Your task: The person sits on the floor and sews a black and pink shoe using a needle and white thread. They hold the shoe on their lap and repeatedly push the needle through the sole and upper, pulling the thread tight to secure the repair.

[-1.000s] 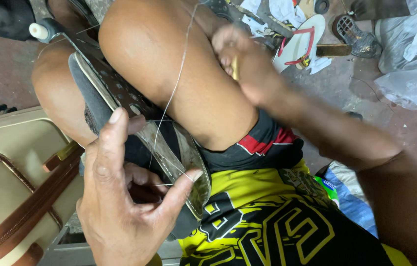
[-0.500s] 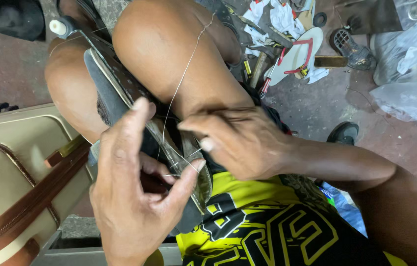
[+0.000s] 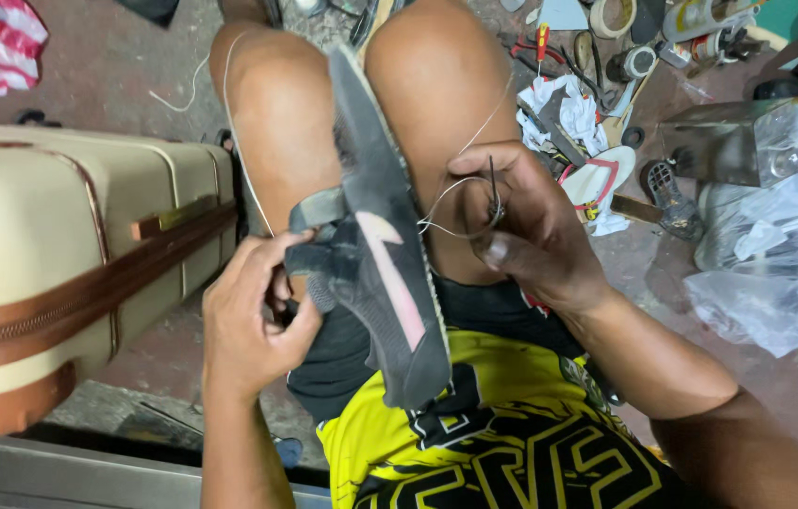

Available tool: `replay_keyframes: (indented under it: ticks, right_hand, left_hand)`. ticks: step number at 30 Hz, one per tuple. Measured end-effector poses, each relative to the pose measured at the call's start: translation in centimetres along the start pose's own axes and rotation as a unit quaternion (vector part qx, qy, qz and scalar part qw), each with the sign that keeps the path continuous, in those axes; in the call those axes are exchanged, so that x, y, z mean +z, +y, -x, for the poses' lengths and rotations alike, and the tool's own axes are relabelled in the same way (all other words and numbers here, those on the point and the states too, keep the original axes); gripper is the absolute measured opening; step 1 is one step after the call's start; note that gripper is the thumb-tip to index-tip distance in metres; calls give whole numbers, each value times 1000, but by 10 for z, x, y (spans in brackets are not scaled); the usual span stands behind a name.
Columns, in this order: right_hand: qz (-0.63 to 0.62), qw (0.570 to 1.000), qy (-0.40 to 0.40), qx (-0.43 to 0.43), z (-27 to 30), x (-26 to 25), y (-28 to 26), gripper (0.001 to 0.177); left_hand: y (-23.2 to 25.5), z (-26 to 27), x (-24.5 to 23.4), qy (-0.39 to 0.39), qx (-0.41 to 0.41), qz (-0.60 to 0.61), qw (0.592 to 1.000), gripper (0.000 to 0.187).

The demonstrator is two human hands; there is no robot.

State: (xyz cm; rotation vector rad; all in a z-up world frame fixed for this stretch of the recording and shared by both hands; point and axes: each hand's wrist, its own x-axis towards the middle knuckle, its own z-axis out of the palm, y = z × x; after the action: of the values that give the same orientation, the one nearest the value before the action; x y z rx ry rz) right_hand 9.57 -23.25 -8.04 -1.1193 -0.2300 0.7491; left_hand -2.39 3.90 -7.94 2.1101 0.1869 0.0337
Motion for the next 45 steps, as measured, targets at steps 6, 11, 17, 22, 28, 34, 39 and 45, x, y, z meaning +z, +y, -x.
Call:
replay_keyframes:
  ticks: [6, 11, 17, 22, 28, 34, 39, 45]
  right_hand:
    - [96, 995, 28, 14, -15, 28, 16, 82]
    - [140, 989, 42, -6, -17, 25, 17, 75]
    - [99, 995, -5, 29, -22, 25, 8, 82]
    - [190, 977, -13, 99, -21, 28, -14, 94]
    - [452, 884, -107, 49, -10, -2, -43, 104]
    - [478, 871, -111, -6, -5, -18, -52, 79]
    - [382, 911, -111, -108, -34, -6, -29, 48]
    - [371, 917, -136, -51, -32, -21, -23, 18]
  left_hand:
    - [-42, 58, 15, 152, -14, 80, 985, 34]
    - [-91, 132, 33, 302, -205, 241, 899, 52]
    - [-41, 98, 29, 248, -196, 38, 948, 12]
    - [26, 65, 41, 145, 34, -143, 978, 27]
    - [36, 33, 51, 7, -37, -91, 995, 33]
    - [30, 23, 59, 85, -98, 39, 991, 14]
    - [41, 31, 75, 152, -117, 79, 978, 15]
    - [43, 45, 87, 228, -205, 232, 923, 17]
